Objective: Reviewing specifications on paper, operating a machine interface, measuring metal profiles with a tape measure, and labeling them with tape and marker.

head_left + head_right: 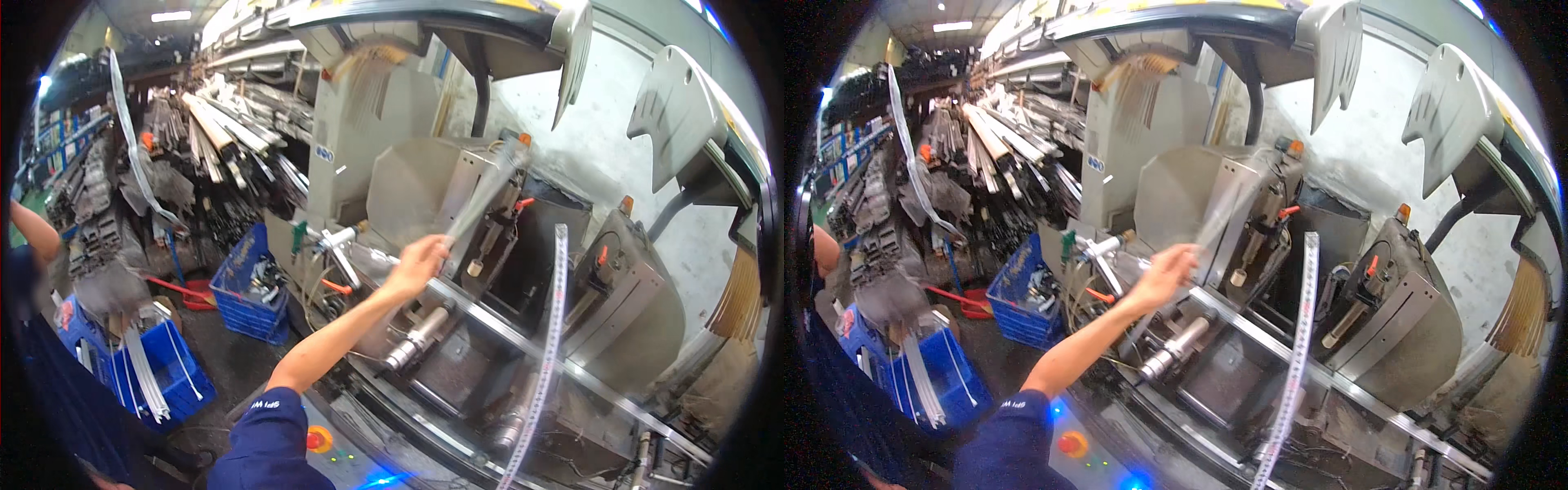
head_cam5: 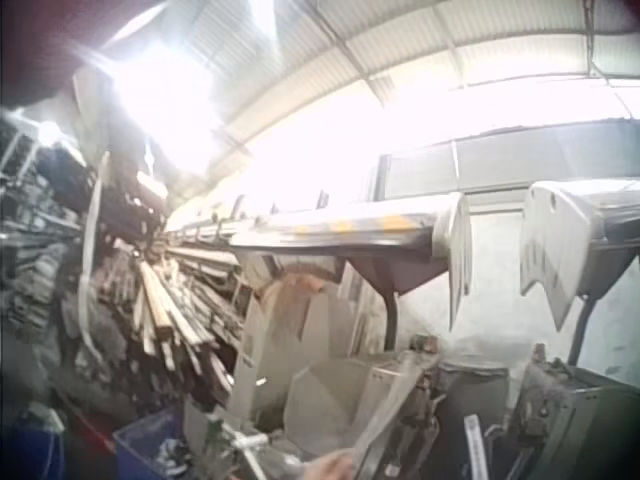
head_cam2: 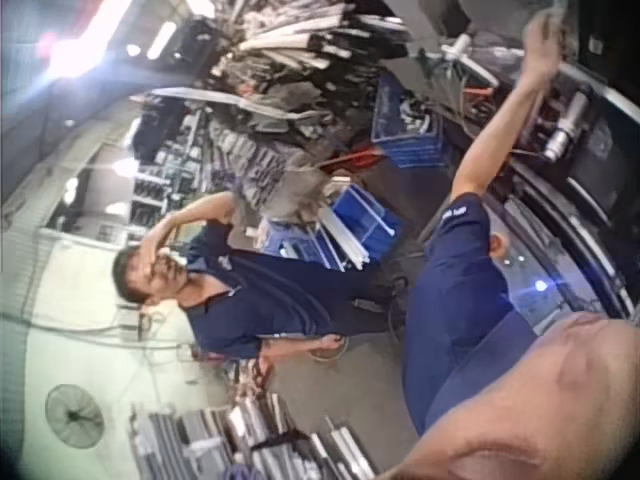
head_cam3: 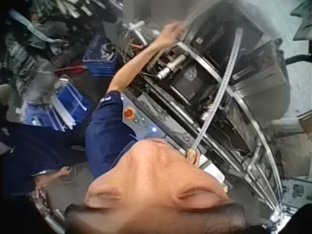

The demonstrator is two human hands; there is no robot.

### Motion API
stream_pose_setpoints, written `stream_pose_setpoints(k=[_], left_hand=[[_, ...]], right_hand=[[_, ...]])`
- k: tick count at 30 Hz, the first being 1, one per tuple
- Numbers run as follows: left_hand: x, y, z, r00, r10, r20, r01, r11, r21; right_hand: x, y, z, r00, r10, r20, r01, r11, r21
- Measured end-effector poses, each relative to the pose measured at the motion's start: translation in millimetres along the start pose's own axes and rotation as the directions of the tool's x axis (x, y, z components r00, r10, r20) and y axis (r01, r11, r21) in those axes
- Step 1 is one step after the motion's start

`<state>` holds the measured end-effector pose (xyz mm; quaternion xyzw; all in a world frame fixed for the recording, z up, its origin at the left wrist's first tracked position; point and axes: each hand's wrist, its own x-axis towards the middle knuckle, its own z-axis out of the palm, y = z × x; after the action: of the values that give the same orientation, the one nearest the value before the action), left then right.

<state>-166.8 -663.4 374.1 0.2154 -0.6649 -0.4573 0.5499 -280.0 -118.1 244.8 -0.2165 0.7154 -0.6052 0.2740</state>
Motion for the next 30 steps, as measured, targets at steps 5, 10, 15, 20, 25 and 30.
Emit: stream_pose_setpoints(k=[5,10,15,20,25,30], left_hand=[[-89.1,103.4,-108.4,0.99,-0.084,-0.11,-0.013,0.738,-0.675],[-174.0,126.9,-104.3,0.962,-0.154,-0.224,-0.106,0.546,-0.831],[-235.5,123.3,-71.8,0.921,-0.283,-0.269,-0.058,0.581,-0.812],[-260.2,124.9,-52.7,0.898,-0.317,-0.303,-0.042,0.626,-0.779],[-261.8,124.7,-44.0,0.897,-0.323,-0.302,-0.05,0.604,-0.795],[-259.9,113.5,-39.7,0.897,-0.334,-0.29,-0.028,0.612,-0.791]], right_hand=[[-9.1,-38.7,65.2,0.969,0.052,0.242,-0.124,0.948,0.293],[-19.9,-71.0,111.7,0.853,0.025,0.521,-0.147,0.97,0.194],[-43.0,-45.1,132.9,0.812,0.062,0.58,-0.175,0.974,0.141],[-48.3,-39.0,129.3,0.755,0.058,0.653,-0.2,0.969,0.146],[-53.9,-46.5,124.3,0.768,0.118,0.63,-0.251,0.96,0.126],[-49.4,-41.7,121.0,0.755,0.129,0.643,-0.261,0.958,0.115]])
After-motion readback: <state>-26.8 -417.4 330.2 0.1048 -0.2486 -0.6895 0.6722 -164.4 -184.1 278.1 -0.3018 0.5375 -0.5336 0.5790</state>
